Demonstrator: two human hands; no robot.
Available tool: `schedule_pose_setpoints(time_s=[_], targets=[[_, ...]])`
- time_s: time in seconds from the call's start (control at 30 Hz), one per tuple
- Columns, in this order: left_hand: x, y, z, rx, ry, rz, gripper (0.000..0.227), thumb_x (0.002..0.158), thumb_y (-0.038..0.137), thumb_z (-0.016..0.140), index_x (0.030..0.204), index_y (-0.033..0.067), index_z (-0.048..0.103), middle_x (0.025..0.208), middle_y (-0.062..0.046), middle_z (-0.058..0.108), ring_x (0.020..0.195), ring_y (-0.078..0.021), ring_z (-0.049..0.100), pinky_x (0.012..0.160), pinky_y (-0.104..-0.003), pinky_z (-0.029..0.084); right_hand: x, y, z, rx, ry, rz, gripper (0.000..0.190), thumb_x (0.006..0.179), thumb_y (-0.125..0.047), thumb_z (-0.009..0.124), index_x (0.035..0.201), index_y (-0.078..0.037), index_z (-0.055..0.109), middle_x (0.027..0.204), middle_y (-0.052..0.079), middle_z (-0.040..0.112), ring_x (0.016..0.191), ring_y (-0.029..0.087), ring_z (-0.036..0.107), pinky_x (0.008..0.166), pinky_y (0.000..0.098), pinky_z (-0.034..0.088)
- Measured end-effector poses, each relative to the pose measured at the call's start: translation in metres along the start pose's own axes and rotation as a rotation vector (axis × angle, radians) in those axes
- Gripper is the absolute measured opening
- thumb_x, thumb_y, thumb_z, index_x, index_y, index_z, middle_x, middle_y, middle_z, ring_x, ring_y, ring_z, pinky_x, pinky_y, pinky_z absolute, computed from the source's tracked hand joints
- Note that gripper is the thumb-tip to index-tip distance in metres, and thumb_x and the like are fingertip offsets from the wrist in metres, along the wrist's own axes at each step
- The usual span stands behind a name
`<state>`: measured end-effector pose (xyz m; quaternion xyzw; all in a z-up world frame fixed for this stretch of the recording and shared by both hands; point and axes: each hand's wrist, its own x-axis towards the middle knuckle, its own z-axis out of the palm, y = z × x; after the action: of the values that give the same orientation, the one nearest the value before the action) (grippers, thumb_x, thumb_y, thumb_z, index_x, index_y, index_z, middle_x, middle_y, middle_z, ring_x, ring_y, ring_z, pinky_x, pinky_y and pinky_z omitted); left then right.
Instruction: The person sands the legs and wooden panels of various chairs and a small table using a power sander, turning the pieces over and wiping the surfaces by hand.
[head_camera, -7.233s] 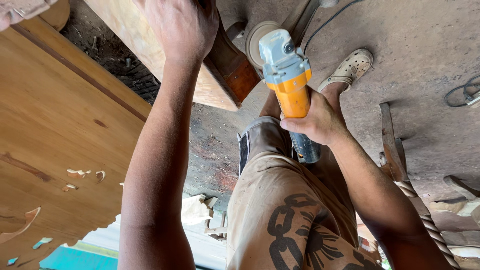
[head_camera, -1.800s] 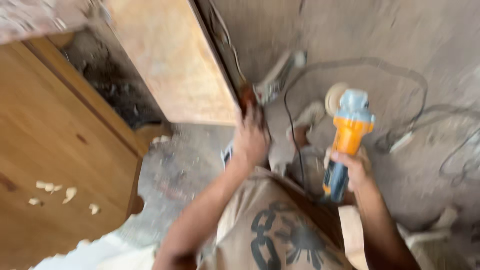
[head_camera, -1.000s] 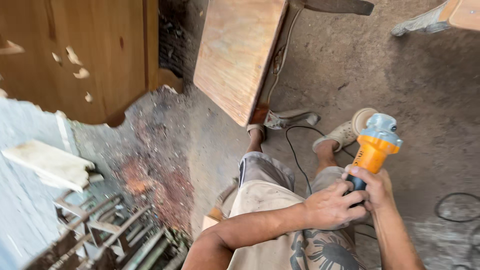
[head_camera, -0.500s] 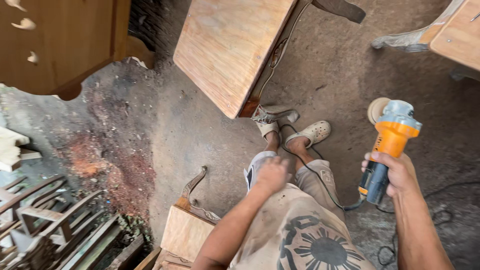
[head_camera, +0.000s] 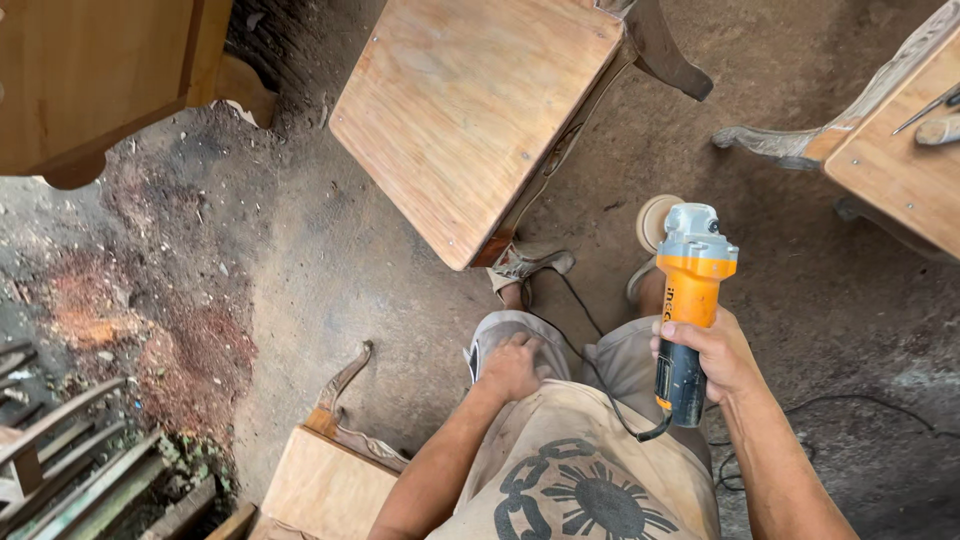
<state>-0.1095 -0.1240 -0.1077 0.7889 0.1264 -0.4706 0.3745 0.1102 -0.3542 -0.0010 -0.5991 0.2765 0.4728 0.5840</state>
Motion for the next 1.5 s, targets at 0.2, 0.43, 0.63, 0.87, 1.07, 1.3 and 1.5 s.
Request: schedule_pose_setpoints(time_s=[0.2,0.43,0.63,0.87,1.07,1.3,1.5], targets=[[0.083,0.087,0.133,-0.334,-0.204,0.172,0.101,0.085,0.060,0.073,0.158,0.0012,0.034,0.158,-0.030,0.040,0.147,-0.0426,0.038,0.121,-0.045,0.029,0.044,-0.045,-0.054,0.007,-0.115,-0.014,0.029,0.079,-0.009,0.074,0.102,0.006,0.065,0.081,0.015,0.067,0.068,0.024,0.068,0.063,0.0377,0.058],[0.072,0.173,0.192,-0.475,-0.133,0.035,0.072,0.091,0.046,0.070,0.144,0.0039,0.049,0.134,-0.026,0.056,0.126,-0.0416,0.054,0.107,-0.046,0.041,0.074,-0.122,-0.156,-0.227,-0.218,-0.035,0.030,0.080,-0.012,0.074,0.104,0.004,0.065,0.083,0.013,0.068,0.069,0.023,0.067,0.064,0.0390,0.057],[-0.025,0.249,0.097,-0.631,-0.151,0.109,0.043,0.096,0.032,0.067,0.131,0.0066,0.064,0.111,-0.022,0.071,0.106,-0.0405,0.069,0.093,-0.046,0.053,0.107,-0.154,-0.186,-0.224,-0.319,-0.083,0.036,0.077,-0.010,0.077,0.108,0.001,0.063,0.089,0.010,0.068,0.076,0.021,0.068,0.069,0.0387,0.058],[0.095,0.279,-0.057,-0.056,0.843,0.467,0.075,0.088,0.031,0.070,0.157,0.0318,0.041,0.141,-0.030,0.058,0.113,-0.0385,0.058,0.103,-0.047,0.047,0.183,-0.140,-0.109,0.089,-0.522,-0.397,0.046,0.080,-0.013,0.077,0.119,0.000,0.056,0.095,0.014,0.066,0.085,0.025,0.069,0.077,0.0409,0.060],[0.197,0.210,-0.107,0.124,0.903,0.647,0.057,0.101,0.017,0.064,0.149,0.0435,0.050,0.114,-0.011,0.062,0.096,-0.0291,0.063,0.085,-0.042,0.051,0.257,-0.112,-0.065,0.155,-0.561,-0.605,0.051,0.082,-0.013,0.074,0.126,0.003,0.052,0.100,0.017,0.066,0.087,0.027,0.068,0.080,0.0421,0.060],[0.249,0.166,-0.105,0.506,0.865,0.634,0.055,0.096,0.012,0.064,0.139,0.0476,0.061,0.092,-0.008,0.060,0.079,-0.0271,0.062,0.071,-0.042,0.051,0.318,-0.072,-0.062,0.298,-0.628,-0.810,0.053,0.083,-0.013,0.072,0.128,0.004,0.050,0.102,0.018,0.065,0.082,0.026,0.067,0.081,0.0426,0.060],[0.203,0.152,-0.115,0.838,1.226,0.566,0.057,0.097,0.042,0.075,0.144,0.0153,0.057,0.129,-0.011,0.061,0.117,-0.0312,0.060,0.103,-0.047,0.051,0.349,-0.038,-0.092,0.197,-0.647,-0.973,0.042,0.079,-0.013,0.072,0.115,0.003,0.058,0.093,0.015,0.066,0.082,0.023,0.067,0.076,0.0374,0.058]])
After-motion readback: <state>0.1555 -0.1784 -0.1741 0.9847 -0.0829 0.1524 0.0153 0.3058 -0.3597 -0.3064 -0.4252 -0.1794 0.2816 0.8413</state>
